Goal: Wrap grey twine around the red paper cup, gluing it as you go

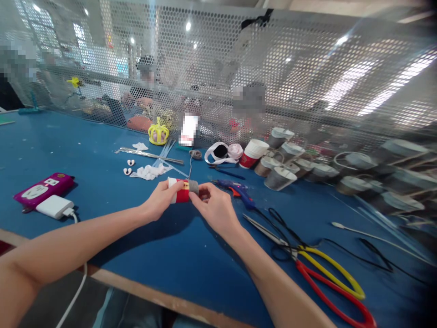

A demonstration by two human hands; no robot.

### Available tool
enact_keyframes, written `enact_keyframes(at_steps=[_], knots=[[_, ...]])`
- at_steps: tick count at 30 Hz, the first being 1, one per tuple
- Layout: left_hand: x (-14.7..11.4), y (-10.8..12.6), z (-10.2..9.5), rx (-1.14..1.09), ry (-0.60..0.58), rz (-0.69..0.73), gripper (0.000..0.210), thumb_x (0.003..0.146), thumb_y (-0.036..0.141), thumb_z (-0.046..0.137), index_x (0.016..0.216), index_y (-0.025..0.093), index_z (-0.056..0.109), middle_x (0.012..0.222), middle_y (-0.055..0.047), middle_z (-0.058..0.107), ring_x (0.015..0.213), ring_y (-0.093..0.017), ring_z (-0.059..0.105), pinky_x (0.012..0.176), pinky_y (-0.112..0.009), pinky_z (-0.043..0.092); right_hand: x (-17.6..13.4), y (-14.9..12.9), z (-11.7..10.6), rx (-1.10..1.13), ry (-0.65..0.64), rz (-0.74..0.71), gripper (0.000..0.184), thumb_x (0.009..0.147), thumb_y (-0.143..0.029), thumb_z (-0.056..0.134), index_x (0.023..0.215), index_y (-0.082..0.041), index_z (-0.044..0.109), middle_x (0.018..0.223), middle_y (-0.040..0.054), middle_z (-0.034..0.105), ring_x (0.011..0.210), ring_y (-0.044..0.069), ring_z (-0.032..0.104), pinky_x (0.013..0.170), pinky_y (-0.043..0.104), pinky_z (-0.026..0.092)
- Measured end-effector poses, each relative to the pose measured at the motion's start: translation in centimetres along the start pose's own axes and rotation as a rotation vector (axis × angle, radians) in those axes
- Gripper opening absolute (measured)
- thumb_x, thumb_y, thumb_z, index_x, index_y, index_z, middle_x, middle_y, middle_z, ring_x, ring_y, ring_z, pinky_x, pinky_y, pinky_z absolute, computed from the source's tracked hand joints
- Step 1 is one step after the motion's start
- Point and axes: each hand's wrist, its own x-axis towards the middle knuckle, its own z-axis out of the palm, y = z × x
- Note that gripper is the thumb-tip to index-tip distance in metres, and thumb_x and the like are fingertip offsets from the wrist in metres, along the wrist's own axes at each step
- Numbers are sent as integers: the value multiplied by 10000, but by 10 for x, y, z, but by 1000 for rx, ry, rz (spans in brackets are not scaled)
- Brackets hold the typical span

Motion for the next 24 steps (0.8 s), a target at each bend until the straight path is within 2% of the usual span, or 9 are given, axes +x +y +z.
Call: enact_keyframes(at_steps=[7,12,16,19,21,24], knots=[[1,-2,-2,2,-43,21,285,686,358,599,810,107,651,692,-29,653,636,-113,570,607,-197,425,0,-2,-3,39,-22,30,115,698,-300,560,699,-188,535,655,34,612,590,165,559,581,292,429],[1,2,-2,-73,-63,41,271,660,348,634,786,109,646,663,-21,650,611,-106,564,593,-193,428,11,0,-18,125,-102,69,282,762,-434,486,715,-168,567,692,45,618,651,163,562,605,275,428],[1,6,-2,-104,-58,63,250,657,339,632,754,109,643,612,-12,635,548,-91,542,535,-180,413,16,8,-26,170,-138,171,359,807,-459,410,740,-145,572,675,56,591,606,147,544,534,256,414],[2,7,-3,-133,-43,99,216,672,320,620,737,116,644,593,-7,632,524,-82,533,502,-170,400,10,11,-24,254,-265,253,407,822,-491,369,882,-138,562,663,48,584,480,115,512,417,235,380],[3,7,-4,-154,-48,117,209,682,309,617,746,112,647,599,-13,638,533,-86,543,517,-175,409,2,10,-20,336,-384,297,411,797,-493,427,994,-147,528,736,58,607,470,113,530,377,227,376],[4,6,-5,-185,-87,135,215,691,298,620,779,104,649,649,-28,655,570,-98,565,566,-193,431,-11,6,-12,449,-530,356,363,729,-413,570,966,-141,534,712,41,612,442,93,522,366,209,377]])
